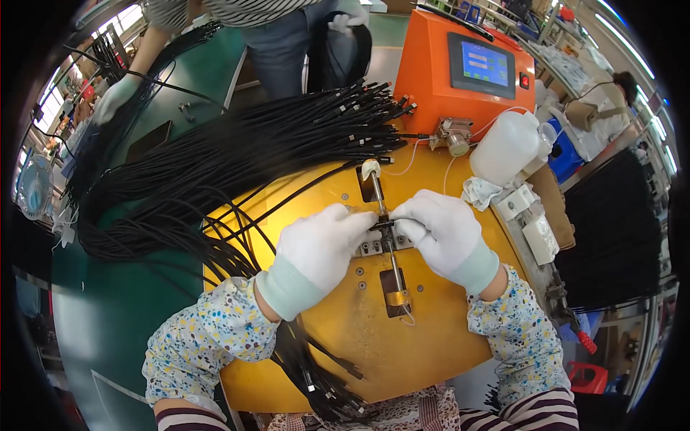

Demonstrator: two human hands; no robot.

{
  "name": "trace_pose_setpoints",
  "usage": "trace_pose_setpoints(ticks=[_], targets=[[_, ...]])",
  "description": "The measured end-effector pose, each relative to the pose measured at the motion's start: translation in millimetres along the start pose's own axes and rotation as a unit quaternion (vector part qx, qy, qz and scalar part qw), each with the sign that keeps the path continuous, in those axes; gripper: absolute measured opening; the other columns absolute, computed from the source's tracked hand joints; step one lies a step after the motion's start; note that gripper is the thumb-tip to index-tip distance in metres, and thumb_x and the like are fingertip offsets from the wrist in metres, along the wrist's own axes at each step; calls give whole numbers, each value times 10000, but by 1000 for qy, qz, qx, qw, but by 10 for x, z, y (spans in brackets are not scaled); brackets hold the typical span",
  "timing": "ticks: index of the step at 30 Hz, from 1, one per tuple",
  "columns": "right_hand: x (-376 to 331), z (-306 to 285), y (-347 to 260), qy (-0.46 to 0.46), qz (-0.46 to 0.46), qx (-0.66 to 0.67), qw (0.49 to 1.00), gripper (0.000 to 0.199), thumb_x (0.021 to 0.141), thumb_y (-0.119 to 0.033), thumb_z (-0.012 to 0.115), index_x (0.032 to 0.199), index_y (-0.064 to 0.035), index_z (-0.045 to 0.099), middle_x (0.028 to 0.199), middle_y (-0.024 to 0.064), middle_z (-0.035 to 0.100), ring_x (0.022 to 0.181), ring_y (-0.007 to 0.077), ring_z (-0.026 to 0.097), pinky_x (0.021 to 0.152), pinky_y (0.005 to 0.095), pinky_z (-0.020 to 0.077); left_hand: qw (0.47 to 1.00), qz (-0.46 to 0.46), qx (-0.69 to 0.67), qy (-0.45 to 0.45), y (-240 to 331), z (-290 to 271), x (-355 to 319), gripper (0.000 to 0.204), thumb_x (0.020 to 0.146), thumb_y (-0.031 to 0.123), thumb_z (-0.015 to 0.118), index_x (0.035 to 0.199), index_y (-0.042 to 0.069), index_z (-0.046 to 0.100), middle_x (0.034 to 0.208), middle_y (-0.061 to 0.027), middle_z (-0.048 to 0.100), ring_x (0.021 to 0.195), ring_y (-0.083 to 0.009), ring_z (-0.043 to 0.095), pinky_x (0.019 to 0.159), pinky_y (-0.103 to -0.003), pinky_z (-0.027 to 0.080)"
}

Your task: Processing the ends of individual black wires using a machine jig on a factory assembly line.

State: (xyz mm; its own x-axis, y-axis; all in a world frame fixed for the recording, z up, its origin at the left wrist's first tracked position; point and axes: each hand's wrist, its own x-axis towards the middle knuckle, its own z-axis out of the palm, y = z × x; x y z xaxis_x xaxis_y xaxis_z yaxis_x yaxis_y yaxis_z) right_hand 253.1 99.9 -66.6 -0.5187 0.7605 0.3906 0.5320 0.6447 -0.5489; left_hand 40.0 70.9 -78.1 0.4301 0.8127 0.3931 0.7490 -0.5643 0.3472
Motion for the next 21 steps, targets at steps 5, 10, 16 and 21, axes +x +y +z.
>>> trace_pose_setpoints(ticks=[5, 10, 16, 21], targets=[[61, 17, 103, -14, -63, -83, 994, 82, 827, -113, 649, 890, -65, 672, 768, 87, 602, 713, 267, 611, 641, 356, 478, 984, 93, 149, 11, -39, 24, -98, 360, 812, 122, 588, 1166, 73, 628, 803, -27, 571, 685, -220, 575, 586, -339, 473], [561, -104, 8, -20, -166, -249, 954, 61, 820, -168, 651, 810, -114, 677, 783, 46, 612, 768, 233, 622, 704, 341, 452, 974, 112, 194, -21, 1, 44, -74, 427, 783, 132, 572, 1206, 89, 606, 790, -13, 549, 698, -189, 544, 610, -327, 470], [1469, 513, -255, -351, -74, -460, 812, 89, 796, -152, 638, 825, -128, 719, 833, 49, 685, 843, 212, 668, 751, 324, 468, 972, 132, 194, -19, -60, 65, -102, 460, 757, 125, 569, 1205, 21, 578, 846, -34, 555, 748, -196, 557, 624, -324, 471], [1516, 526, -216, -349, -99, -490, 793, 85, 804, -155, 633, 802, -112, 707, 785, 45, 678, 787, 217, 669, 722, 333, 495, 975, 130, 180, -10, -15, 63, -68, 445, 785, 129, 578, 1226, 77, 595, 799, -30, 559, 690, -195, 542, 617, -331, 468]])
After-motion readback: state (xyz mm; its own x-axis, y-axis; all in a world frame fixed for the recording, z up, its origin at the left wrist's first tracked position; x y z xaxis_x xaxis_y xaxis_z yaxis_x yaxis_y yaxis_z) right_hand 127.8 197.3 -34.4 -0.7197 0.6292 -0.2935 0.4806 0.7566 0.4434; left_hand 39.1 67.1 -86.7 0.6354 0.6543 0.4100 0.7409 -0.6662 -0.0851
